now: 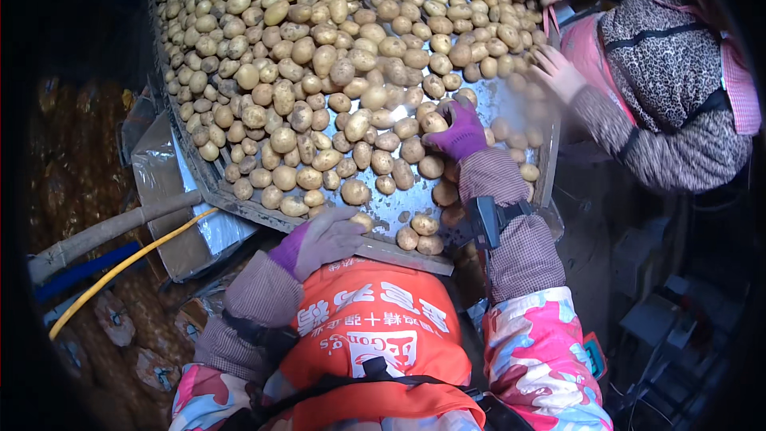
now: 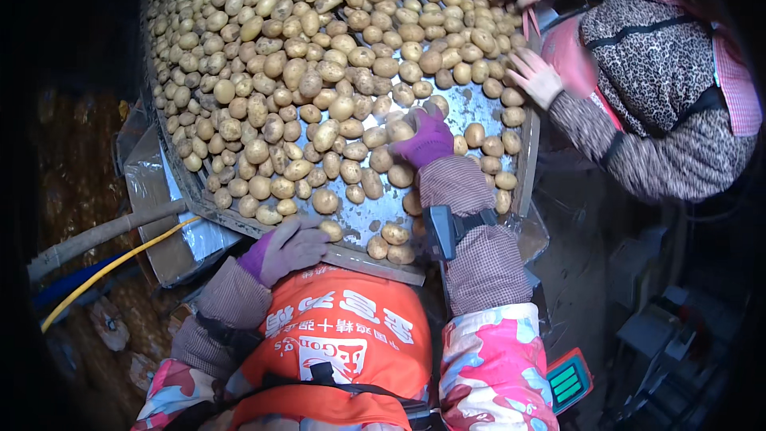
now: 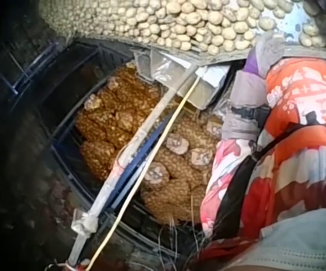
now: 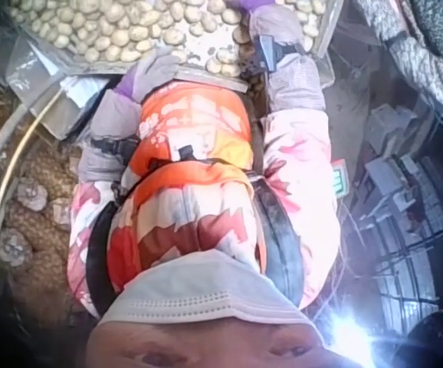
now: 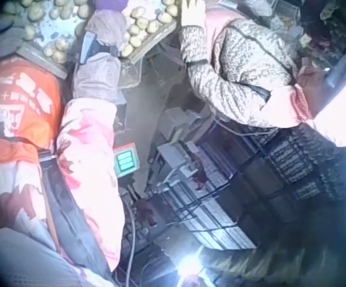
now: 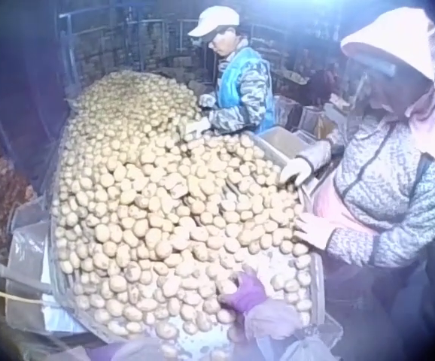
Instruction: Sort potatoes from a large pile on a table into boxes, separating them by size or quality.
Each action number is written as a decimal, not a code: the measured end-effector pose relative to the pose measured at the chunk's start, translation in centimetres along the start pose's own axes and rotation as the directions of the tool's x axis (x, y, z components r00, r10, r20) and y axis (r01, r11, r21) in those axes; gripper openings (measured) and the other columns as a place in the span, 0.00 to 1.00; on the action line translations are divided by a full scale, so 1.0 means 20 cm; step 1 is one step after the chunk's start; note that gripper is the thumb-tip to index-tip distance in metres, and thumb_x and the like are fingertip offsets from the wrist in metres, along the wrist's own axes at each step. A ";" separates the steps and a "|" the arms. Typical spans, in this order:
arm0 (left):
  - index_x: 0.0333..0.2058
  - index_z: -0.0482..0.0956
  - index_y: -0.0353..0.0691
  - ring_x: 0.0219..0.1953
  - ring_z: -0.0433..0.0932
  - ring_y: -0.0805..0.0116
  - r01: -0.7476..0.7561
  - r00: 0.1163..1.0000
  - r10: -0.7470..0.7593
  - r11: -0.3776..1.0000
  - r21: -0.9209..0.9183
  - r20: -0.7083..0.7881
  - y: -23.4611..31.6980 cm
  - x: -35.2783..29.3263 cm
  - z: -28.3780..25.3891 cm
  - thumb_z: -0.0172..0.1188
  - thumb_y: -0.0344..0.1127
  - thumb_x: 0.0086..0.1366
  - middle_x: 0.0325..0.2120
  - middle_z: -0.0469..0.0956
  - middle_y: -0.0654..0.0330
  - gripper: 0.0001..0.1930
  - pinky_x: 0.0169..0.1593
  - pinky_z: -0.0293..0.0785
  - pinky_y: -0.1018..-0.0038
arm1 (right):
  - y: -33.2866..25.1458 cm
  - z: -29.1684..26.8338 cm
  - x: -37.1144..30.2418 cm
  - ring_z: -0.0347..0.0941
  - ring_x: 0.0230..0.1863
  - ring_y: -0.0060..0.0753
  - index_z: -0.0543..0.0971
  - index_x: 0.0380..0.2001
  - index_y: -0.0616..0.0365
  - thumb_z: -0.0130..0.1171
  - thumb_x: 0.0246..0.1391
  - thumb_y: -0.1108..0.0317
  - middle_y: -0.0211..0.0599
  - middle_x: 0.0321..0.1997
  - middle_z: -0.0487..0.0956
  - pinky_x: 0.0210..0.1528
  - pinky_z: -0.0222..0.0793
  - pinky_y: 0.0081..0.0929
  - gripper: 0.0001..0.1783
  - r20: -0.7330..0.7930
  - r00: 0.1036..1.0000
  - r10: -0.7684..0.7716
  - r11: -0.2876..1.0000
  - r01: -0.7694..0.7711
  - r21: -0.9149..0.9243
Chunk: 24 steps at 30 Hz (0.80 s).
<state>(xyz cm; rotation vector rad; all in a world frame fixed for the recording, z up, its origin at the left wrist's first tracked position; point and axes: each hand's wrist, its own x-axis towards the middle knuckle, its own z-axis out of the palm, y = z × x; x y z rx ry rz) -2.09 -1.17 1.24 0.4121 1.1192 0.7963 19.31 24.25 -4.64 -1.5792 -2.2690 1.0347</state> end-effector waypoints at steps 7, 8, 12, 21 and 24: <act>0.59 0.61 0.42 0.54 0.72 0.64 -0.198 0.979 0.203 0.928 -0.314 -0.015 0.03 0.18 0.04 0.48 0.42 0.70 0.51 0.70 0.55 0.22 0.56 0.72 0.68 | -0.47 0.24 -0.57 0.68 0.57 0.52 0.74 0.52 0.52 0.66 0.39 0.60 0.48 0.52 0.73 0.60 0.61 0.43 0.32 -0.036 0.869 -0.494 0.852 0.492 0.178; 0.59 0.61 0.41 0.52 0.73 0.67 -0.410 0.907 0.421 0.891 0.194 -0.018 0.03 0.15 0.04 0.51 0.39 0.68 0.51 0.70 0.55 0.22 0.54 0.73 0.70 | -0.51 0.25 -0.62 0.71 0.51 0.50 0.75 0.51 0.54 0.65 0.42 0.62 0.46 0.46 0.76 0.56 0.63 0.43 0.29 -0.077 0.825 -0.559 0.773 0.553 0.310; 0.54 0.67 0.53 0.27 0.72 0.71 0.007 1.000 -0.026 0.616 -0.788 -0.012 -0.20 -0.07 -0.29 0.51 0.49 0.66 0.42 0.72 0.59 0.20 0.24 0.68 0.77 | -0.13 0.17 -0.42 0.70 0.42 0.49 0.76 0.44 0.58 0.64 0.44 0.65 0.47 0.39 0.74 0.42 0.65 0.43 0.22 -0.230 0.892 -0.390 0.880 0.434 0.191; 0.50 0.69 0.41 0.39 0.77 0.69 -0.547 0.366 0.027 0.815 -0.192 -0.930 -0.60 -1.15 -1.51 0.57 0.36 0.66 0.37 0.77 0.61 0.16 0.42 0.74 0.77 | 0.41 -0.11 -0.82 0.69 0.54 0.53 0.77 0.46 0.53 0.61 0.46 0.61 0.46 0.55 0.73 0.56 0.63 0.46 0.22 -0.184 0.963 -0.195 0.917 0.113 -0.382; 0.52 0.69 0.40 0.51 0.73 0.66 -0.223 0.236 0.173 0.967 0.120 -0.956 -0.75 -1.12 -1.50 0.52 0.36 0.68 0.47 0.74 0.56 0.16 0.52 0.71 0.70 | 0.43 -0.30 -0.78 0.74 0.45 0.51 0.78 0.43 0.56 0.59 0.48 0.62 0.46 0.45 0.78 0.48 0.69 0.42 0.18 -0.145 0.971 0.189 0.924 -0.226 -0.308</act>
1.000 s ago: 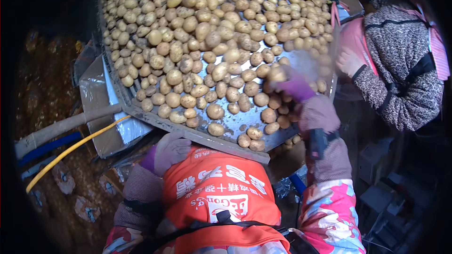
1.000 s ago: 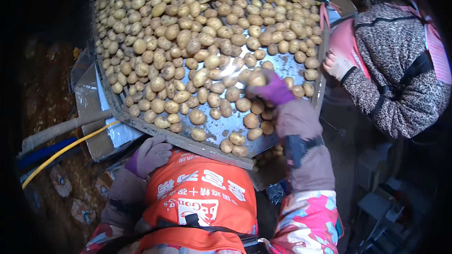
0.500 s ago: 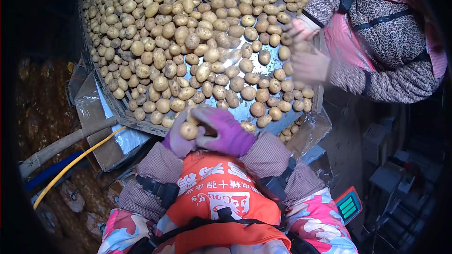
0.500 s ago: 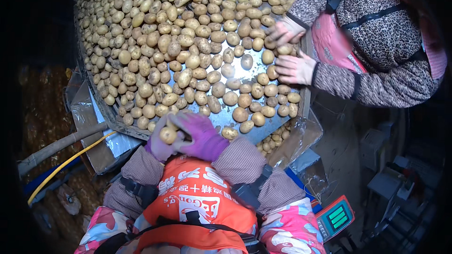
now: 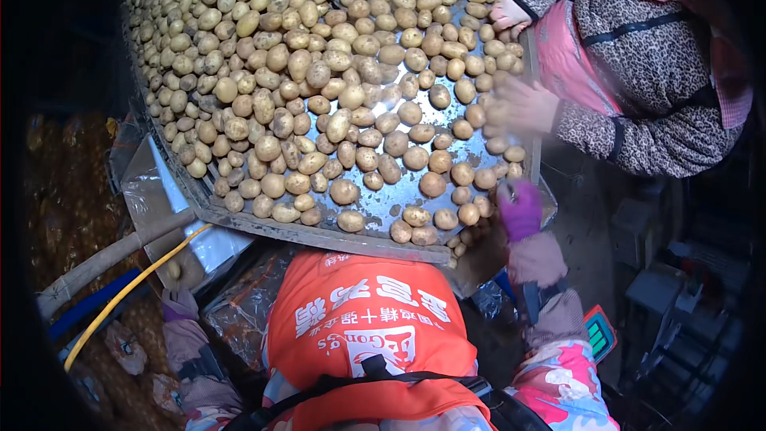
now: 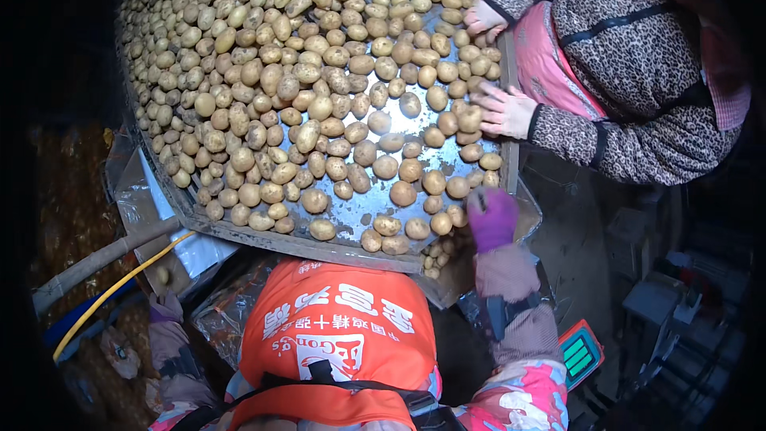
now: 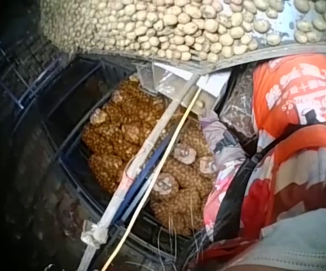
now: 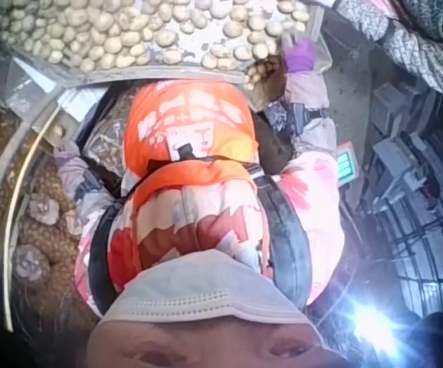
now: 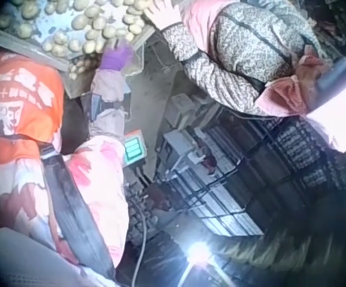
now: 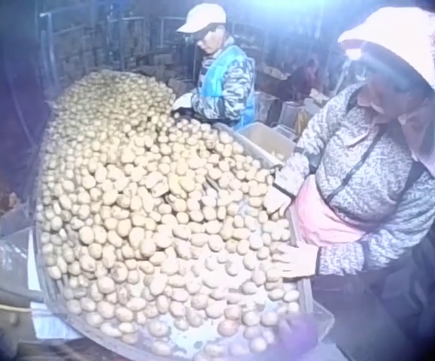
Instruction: Sort potatoes from a large pile on a table into boxes, separating them by size or quality.
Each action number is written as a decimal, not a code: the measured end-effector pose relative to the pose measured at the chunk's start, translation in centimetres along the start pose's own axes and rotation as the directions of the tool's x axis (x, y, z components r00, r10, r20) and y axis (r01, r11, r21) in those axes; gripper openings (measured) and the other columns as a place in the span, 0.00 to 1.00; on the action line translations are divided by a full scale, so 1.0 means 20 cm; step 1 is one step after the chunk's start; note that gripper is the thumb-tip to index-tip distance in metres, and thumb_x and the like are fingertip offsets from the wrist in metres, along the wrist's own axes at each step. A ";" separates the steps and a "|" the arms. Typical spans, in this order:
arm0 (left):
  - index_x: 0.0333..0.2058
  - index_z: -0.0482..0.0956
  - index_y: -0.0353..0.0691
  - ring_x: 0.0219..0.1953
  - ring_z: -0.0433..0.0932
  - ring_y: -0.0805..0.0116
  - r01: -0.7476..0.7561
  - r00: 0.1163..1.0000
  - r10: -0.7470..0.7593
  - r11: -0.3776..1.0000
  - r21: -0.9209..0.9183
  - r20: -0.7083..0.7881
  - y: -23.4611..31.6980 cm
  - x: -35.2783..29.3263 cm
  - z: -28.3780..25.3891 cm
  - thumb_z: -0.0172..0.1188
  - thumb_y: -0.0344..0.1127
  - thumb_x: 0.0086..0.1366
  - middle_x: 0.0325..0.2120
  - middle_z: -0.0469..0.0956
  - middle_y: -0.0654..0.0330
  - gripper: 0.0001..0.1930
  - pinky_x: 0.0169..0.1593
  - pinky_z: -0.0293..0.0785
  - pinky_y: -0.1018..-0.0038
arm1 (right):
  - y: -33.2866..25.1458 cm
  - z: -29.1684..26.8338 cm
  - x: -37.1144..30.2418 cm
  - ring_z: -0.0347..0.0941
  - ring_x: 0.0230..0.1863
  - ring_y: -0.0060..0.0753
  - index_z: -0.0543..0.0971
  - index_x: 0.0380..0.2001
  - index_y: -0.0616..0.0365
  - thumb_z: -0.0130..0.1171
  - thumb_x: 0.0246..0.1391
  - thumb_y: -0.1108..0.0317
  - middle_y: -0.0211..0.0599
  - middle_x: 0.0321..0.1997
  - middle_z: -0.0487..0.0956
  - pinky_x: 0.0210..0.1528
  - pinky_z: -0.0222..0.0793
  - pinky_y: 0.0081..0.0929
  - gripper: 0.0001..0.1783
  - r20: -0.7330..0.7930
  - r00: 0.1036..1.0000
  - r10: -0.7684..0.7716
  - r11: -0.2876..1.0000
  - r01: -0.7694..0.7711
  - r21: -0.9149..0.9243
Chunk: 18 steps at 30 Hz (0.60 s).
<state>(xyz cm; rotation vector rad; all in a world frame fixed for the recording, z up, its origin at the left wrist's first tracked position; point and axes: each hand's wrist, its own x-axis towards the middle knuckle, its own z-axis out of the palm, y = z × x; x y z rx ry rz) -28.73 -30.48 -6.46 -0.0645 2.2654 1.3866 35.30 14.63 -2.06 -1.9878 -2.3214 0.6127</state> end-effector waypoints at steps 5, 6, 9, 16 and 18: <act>0.60 0.62 0.41 0.35 0.75 0.72 0.451 0.696 -0.244 0.880 -0.146 0.676 0.45 -0.40 0.61 0.45 0.39 0.71 0.50 0.73 0.53 0.21 0.30 0.74 0.81 | 0.02 0.11 0.51 0.76 0.38 0.49 0.77 0.44 0.55 0.58 0.49 0.63 0.45 0.36 0.79 0.42 0.70 0.43 0.18 -0.403 0.911 -0.089 0.934 0.217 0.284; 0.62 0.60 0.41 0.33 0.74 0.73 0.300 0.698 -0.192 0.953 -0.038 0.689 0.45 -0.51 0.72 0.48 0.37 0.70 0.49 0.74 0.54 0.23 0.30 0.73 0.83 | -0.13 0.19 0.60 0.75 0.40 0.50 0.77 0.45 0.55 0.58 0.49 0.62 0.45 0.39 0.77 0.43 0.70 0.43 0.19 -0.407 0.908 -0.095 0.938 0.219 0.270; 0.62 0.57 0.37 0.39 0.73 0.76 0.252 0.520 -0.185 0.966 0.057 0.834 0.55 -0.60 1.18 0.51 0.31 0.67 0.49 0.73 0.54 0.26 0.40 0.72 0.82 | -0.42 0.31 0.60 0.73 0.44 0.51 0.75 0.48 0.53 0.59 0.51 0.60 0.43 0.43 0.75 0.44 0.70 0.44 0.21 -0.441 0.896 -0.049 0.966 0.155 0.206; 0.54 0.69 0.39 0.27 0.79 0.70 0.382 0.682 -0.401 0.908 0.169 0.611 0.45 -0.61 1.56 0.47 0.56 0.68 0.36 0.80 0.59 0.27 0.24 0.73 0.78 | -0.39 0.27 0.04 0.71 0.39 0.48 0.77 0.33 0.55 0.60 0.45 0.65 0.43 0.39 0.75 0.42 0.63 0.46 0.11 -0.352 0.819 -0.453 0.860 0.506 0.071; 0.53 0.69 0.38 0.27 0.79 0.71 0.387 0.670 -0.418 0.902 0.192 0.613 0.48 -0.61 1.58 0.48 0.56 0.68 0.36 0.80 0.59 0.27 0.24 0.73 0.79 | -0.26 0.24 -0.06 0.70 0.39 0.48 0.78 0.33 0.55 0.60 0.45 0.66 0.43 0.39 0.75 0.42 0.63 0.46 0.10 -0.290 0.902 -0.320 0.942 0.335 0.002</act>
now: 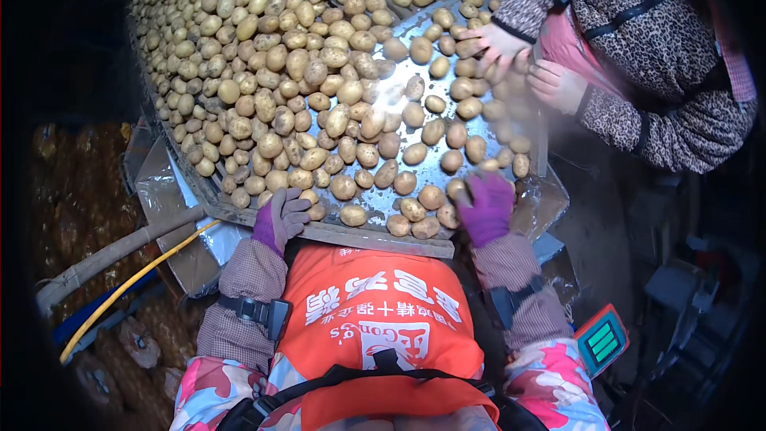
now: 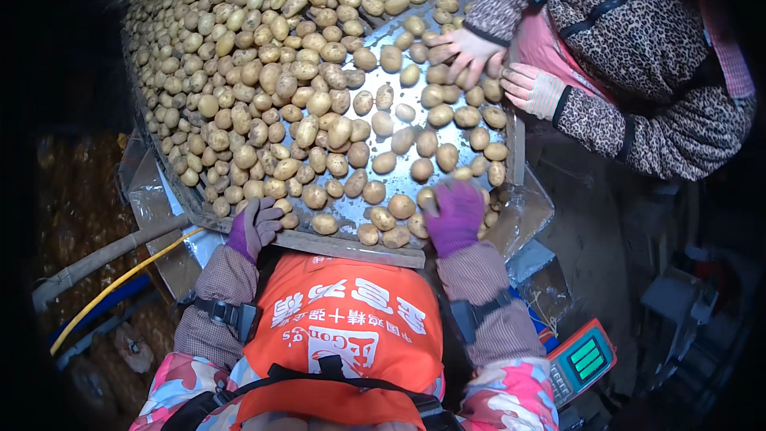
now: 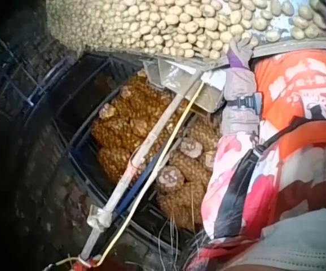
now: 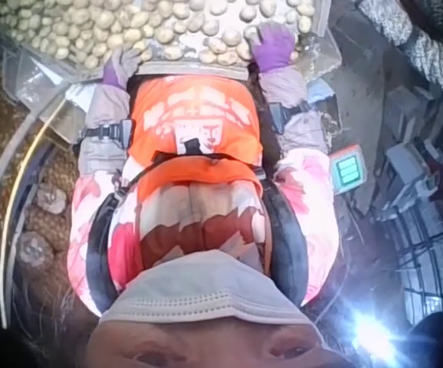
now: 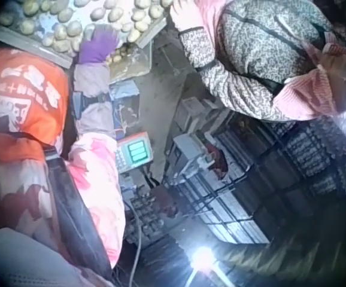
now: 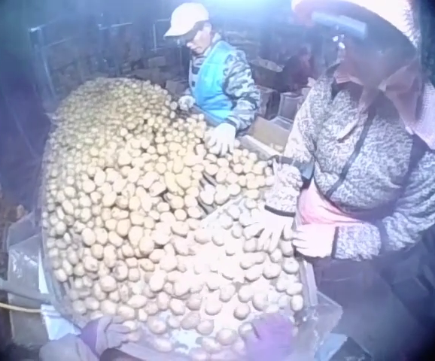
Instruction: Sort potatoes from a large pile on a table into boxes, separating them by size or quality.
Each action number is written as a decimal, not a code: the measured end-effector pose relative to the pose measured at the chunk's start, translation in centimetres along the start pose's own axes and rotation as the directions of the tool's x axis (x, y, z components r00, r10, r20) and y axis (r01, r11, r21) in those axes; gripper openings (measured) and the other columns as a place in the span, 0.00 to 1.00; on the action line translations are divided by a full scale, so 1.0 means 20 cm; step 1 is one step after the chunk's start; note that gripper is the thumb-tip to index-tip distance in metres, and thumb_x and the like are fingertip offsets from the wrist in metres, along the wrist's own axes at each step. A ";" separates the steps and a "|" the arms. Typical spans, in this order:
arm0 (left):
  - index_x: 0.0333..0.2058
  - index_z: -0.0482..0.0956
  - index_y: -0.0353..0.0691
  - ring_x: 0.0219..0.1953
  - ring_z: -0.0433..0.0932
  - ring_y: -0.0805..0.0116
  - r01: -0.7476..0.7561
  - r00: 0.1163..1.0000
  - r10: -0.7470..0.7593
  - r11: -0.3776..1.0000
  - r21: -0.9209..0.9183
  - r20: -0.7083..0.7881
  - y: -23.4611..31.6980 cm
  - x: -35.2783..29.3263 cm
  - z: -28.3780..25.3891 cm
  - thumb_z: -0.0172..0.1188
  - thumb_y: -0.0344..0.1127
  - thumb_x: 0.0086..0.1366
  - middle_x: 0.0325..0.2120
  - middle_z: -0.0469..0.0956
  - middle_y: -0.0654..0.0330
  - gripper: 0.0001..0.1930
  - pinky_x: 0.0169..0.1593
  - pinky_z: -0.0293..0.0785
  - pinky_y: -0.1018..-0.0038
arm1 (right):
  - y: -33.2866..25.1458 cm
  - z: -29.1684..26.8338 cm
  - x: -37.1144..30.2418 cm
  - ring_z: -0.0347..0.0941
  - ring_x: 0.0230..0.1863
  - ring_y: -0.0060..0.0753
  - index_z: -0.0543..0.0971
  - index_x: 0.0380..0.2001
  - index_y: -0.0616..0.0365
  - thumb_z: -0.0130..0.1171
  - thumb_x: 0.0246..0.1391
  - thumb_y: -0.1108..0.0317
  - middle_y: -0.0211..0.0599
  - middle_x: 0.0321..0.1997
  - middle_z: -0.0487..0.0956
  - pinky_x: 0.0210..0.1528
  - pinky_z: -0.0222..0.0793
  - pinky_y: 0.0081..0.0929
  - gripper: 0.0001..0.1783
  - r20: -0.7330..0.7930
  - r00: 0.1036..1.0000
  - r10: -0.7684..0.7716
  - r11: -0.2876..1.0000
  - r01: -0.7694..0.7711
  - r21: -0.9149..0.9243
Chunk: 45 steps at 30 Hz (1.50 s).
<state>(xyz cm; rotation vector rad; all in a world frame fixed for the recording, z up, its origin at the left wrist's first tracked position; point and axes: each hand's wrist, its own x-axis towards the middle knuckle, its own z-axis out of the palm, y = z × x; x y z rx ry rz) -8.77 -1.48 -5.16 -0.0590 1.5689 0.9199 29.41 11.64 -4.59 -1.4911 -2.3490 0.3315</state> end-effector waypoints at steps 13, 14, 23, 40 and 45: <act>0.49 0.71 0.39 0.22 0.77 0.69 0.046 0.997 -0.049 0.998 -0.045 -0.060 -0.04 0.04 -0.02 0.47 0.57 0.68 0.33 0.81 0.59 0.26 0.19 0.70 0.76 | -0.68 0.30 0.60 0.68 0.42 0.47 0.75 0.41 0.54 0.58 0.46 0.62 0.40 0.39 0.73 0.46 0.63 0.45 0.17 0.490 0.770 -0.407 0.911 0.378 0.163; 0.49 0.71 0.39 0.22 0.77 0.69 0.044 0.998 -0.046 0.998 -0.048 -0.044 -0.02 0.04 0.00 0.47 0.57 0.68 0.33 0.81 0.59 0.26 0.19 0.70 0.76 | -0.50 0.34 0.59 0.69 0.39 0.45 0.76 0.35 0.54 0.57 0.46 0.63 0.39 0.34 0.72 0.43 0.64 0.42 0.12 -0.052 0.923 -0.381 0.908 0.384 0.167; 0.49 0.73 0.39 0.25 0.79 0.68 0.021 1.000 -0.019 0.996 -0.089 0.023 -0.03 0.05 0.00 0.49 0.56 0.68 0.33 0.81 0.58 0.26 0.24 0.74 0.77 | 0.23 0.26 0.65 0.59 0.63 0.57 0.76 0.49 0.50 0.58 0.48 0.54 0.49 0.63 0.65 0.65 0.51 0.55 0.24 -0.066 0.993 -0.093 0.967 0.075 -0.244; 0.50 0.69 0.36 0.25 0.79 0.66 0.050 0.999 -0.050 0.999 -0.010 -0.014 0.02 -0.05 0.07 0.51 0.50 0.65 0.34 0.78 0.55 0.24 0.26 0.76 0.76 | 0.04 0.28 1.09 0.73 0.49 0.51 0.77 0.47 0.47 0.58 0.49 0.60 0.45 0.47 0.76 0.51 0.69 0.43 0.19 -0.046 0.996 -0.082 0.989 0.076 -0.125; 0.50 0.71 0.37 0.31 0.78 0.67 0.015 1.000 -0.014 0.997 0.071 -0.021 0.07 -0.11 0.12 0.47 0.55 0.69 0.36 0.80 0.58 0.26 0.32 0.76 0.75 | 0.05 0.26 1.00 0.75 0.48 0.48 0.76 0.47 0.48 0.58 0.51 0.55 0.47 0.48 0.76 0.47 0.72 0.41 0.20 0.341 0.876 0.342 0.938 -0.343 -0.058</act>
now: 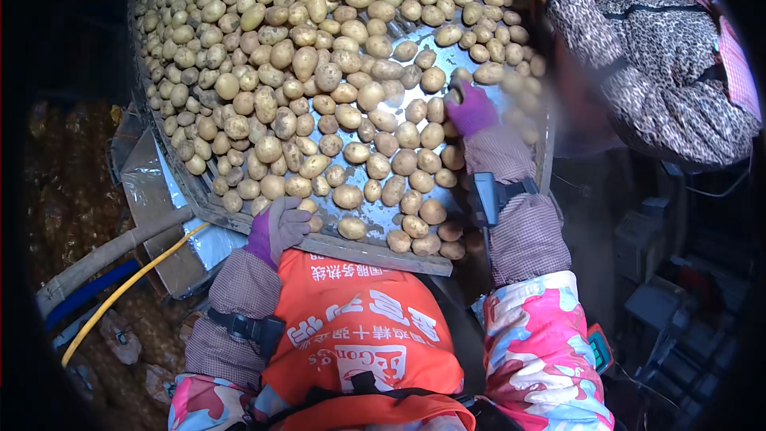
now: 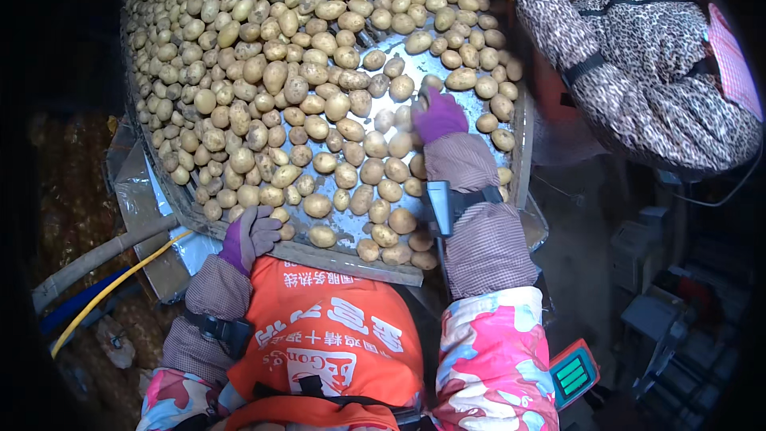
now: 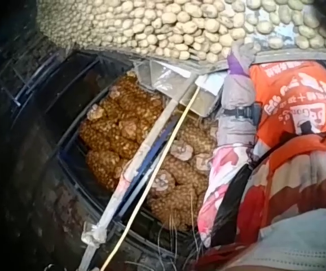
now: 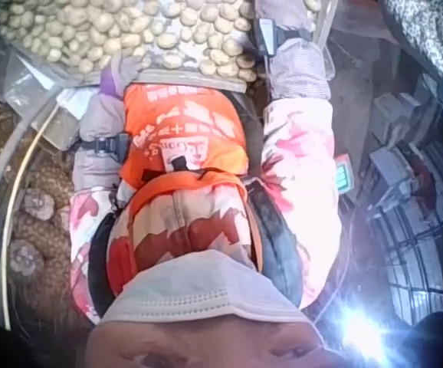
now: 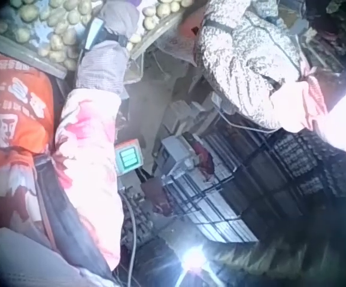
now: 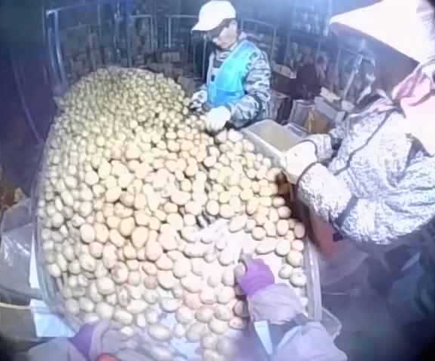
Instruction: Sort potatoes from a large pile on a table into boxes, separating them by size or quality.
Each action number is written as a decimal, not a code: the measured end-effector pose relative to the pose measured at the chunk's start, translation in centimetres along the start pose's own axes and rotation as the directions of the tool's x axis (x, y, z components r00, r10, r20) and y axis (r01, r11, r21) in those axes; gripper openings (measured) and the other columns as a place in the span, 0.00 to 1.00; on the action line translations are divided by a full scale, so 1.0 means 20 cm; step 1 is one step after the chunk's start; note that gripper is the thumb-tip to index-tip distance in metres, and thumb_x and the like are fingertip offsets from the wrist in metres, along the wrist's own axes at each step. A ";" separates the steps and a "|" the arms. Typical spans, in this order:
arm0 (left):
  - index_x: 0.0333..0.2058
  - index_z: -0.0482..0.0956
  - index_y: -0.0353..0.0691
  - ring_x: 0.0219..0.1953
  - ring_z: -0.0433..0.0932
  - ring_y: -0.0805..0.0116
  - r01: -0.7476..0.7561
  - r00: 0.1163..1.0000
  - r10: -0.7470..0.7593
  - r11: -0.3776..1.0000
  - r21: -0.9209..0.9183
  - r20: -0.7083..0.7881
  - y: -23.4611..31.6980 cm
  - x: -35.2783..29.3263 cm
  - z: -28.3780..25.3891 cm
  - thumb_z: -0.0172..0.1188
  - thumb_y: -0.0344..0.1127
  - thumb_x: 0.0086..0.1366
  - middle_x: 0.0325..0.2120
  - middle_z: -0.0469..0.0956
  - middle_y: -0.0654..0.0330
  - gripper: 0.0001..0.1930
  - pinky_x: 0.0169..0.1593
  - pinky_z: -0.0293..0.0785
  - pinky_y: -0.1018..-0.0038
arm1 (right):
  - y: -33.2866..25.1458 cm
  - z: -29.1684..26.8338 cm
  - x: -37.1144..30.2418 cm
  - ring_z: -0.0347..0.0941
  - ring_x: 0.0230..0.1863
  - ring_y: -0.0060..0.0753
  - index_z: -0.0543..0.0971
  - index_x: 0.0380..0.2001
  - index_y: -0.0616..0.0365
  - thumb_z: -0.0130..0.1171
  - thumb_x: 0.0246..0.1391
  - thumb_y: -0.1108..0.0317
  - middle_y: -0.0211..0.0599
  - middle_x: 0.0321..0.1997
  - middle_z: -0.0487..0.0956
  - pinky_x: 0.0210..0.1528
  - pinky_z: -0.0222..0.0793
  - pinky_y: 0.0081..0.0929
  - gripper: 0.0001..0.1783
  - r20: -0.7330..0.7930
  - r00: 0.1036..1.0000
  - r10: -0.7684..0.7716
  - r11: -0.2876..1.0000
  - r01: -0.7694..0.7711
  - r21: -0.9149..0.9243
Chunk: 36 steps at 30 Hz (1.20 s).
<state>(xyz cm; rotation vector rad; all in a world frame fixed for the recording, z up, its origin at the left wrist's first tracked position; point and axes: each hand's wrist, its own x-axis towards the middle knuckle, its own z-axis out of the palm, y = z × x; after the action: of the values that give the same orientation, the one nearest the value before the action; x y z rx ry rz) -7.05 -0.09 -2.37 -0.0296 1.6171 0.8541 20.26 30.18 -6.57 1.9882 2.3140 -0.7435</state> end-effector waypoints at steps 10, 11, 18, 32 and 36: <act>0.52 0.70 0.44 0.50 0.74 0.55 0.323 0.800 -0.005 0.847 -0.423 0.600 -0.06 -0.12 0.46 0.45 0.53 0.70 0.52 0.70 0.46 0.22 0.49 0.75 0.60 | -0.07 -0.09 -0.50 0.75 0.41 0.33 0.74 0.51 0.54 0.62 0.52 0.58 0.38 0.42 0.78 0.41 0.73 0.32 0.24 -0.061 0.921 -0.383 0.767 0.355 0.535; 0.51 0.71 0.41 0.51 0.73 0.55 0.409 0.792 -0.093 0.815 -0.411 0.603 -0.08 -0.12 0.48 0.44 0.54 0.71 0.52 0.71 0.46 0.23 0.51 0.75 0.61 | 0.13 -0.07 -0.28 0.74 0.44 0.37 0.73 0.52 0.53 0.62 0.50 0.62 0.40 0.44 0.77 0.43 0.73 0.33 0.24 -0.098 0.992 -0.075 0.773 0.120 0.624; 0.48 0.70 0.32 0.50 0.74 0.61 0.172 0.816 0.005 0.953 -0.250 0.578 -0.17 -0.02 0.34 0.45 0.40 0.72 0.51 0.72 0.48 0.16 0.51 0.75 0.67 | 0.44 -0.13 0.06 0.75 0.49 0.50 0.74 0.51 0.50 0.55 0.49 0.54 0.49 0.48 0.77 0.50 0.71 0.44 0.25 -0.171 0.979 0.113 0.969 -0.146 -0.199; 0.60 0.63 0.41 0.38 0.74 0.72 -0.009 0.676 0.055 0.998 -0.068 0.735 -0.02 0.03 0.33 0.45 0.48 0.69 0.47 0.73 0.57 0.25 0.41 0.75 0.72 | 0.32 -0.04 0.26 0.70 0.54 0.48 0.75 0.52 0.47 0.62 0.47 0.57 0.41 0.52 0.75 0.55 0.66 0.42 0.27 -0.170 0.867 -0.469 0.852 0.393 -0.345; 0.59 0.64 0.41 0.38 0.74 0.71 0.247 0.766 0.022 0.913 -0.325 0.643 -0.11 0.01 0.18 0.45 0.53 0.69 0.43 0.74 0.56 0.27 0.41 0.75 0.71 | 0.08 -0.05 0.20 0.72 0.52 0.46 0.70 0.57 0.40 0.61 0.47 0.55 0.41 0.51 0.74 0.50 0.70 0.42 0.31 -0.235 0.872 -0.430 0.745 0.195 -0.638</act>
<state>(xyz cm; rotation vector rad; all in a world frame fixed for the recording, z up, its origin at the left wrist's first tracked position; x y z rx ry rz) -3.05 0.21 -3.54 -0.1102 0.7741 0.9520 21.31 34.38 -7.36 1.5431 2.6560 0.4124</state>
